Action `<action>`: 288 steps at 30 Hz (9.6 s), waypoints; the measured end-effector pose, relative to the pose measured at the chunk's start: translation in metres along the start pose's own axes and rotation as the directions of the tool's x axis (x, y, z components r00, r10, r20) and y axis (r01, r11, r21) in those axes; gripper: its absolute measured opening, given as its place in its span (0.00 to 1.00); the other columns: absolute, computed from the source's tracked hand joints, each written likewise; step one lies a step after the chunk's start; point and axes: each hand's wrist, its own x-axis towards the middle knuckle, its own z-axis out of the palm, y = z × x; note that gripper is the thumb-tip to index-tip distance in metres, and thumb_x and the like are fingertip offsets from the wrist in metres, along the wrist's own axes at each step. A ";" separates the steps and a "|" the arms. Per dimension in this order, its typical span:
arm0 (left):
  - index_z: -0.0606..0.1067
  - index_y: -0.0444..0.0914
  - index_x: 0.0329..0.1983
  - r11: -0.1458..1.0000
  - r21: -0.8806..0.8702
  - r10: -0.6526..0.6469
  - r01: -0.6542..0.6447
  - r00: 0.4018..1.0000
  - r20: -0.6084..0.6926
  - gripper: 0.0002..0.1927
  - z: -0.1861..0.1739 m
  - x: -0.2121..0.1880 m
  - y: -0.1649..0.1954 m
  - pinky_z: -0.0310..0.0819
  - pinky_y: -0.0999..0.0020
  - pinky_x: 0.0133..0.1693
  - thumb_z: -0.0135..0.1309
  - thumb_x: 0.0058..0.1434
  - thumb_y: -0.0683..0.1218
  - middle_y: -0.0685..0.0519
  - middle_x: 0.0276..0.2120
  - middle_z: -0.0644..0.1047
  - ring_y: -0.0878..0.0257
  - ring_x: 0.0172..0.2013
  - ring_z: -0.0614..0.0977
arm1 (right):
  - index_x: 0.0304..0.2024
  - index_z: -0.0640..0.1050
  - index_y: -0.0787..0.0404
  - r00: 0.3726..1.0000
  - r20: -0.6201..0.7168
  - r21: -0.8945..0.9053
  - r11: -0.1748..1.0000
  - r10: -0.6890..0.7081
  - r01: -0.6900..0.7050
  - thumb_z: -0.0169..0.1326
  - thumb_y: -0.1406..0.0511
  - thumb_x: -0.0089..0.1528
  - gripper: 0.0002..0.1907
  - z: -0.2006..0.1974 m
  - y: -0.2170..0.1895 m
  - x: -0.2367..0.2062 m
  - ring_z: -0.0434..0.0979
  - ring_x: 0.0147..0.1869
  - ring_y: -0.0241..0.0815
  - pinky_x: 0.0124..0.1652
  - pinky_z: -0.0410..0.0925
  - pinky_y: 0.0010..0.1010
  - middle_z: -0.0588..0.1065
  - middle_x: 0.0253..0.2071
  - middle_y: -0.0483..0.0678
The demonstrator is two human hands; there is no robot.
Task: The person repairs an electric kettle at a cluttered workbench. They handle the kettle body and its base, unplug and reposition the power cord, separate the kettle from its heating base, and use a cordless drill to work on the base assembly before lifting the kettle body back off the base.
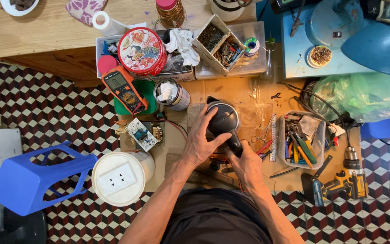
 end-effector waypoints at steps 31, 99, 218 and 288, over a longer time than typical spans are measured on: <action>0.75 0.37 0.48 0.940 -0.166 0.321 -0.299 0.939 0.126 0.13 -0.032 -0.064 0.059 0.70 0.49 0.71 0.64 0.62 0.42 0.46 0.63 0.75 0.49 0.66 0.77 | 0.64 0.68 0.64 0.978 0.201 0.975 0.109 -0.048 -0.195 0.42 0.54 0.71 0.26 0.071 0.067 -0.028 0.75 0.63 0.45 0.60 0.71 0.37 0.72 0.62 0.54; 0.73 0.34 0.54 0.976 -0.197 -0.100 0.094 0.995 -0.021 0.23 0.008 -0.037 0.048 0.77 0.51 0.65 0.69 0.57 0.40 0.37 0.59 0.77 0.46 0.64 0.79 | 0.30 0.78 0.63 0.942 0.318 0.301 0.954 -0.104 0.003 0.64 0.65 0.52 0.09 -0.005 0.026 0.004 0.79 0.26 0.55 0.26 0.71 0.39 0.79 0.25 0.52; 0.69 0.36 0.62 0.945 -0.030 -0.324 0.326 0.923 -0.208 0.22 0.029 -0.059 -0.077 0.75 0.54 0.49 0.56 0.65 0.43 0.43 0.52 0.75 0.52 0.50 0.80 | 0.67 0.68 0.59 0.940 -0.065 0.369 0.883 0.335 -0.289 0.51 0.61 0.62 0.30 -0.059 0.083 -0.108 0.85 0.43 0.39 0.45 0.74 0.31 0.78 0.56 0.50; 0.61 0.36 0.71 0.180 -0.838 -0.730 0.516 0.641 0.238 0.62 0.040 -0.063 -0.018 0.72 0.38 0.58 0.49 0.44 0.83 0.40 0.64 0.67 0.48 0.63 0.70 | 0.43 0.76 0.69 0.933 0.361 0.854 0.400 0.005 -0.332 0.58 0.56 0.66 0.19 -0.104 0.053 0.061 0.81 0.31 0.41 0.29 0.75 0.26 0.79 0.34 0.58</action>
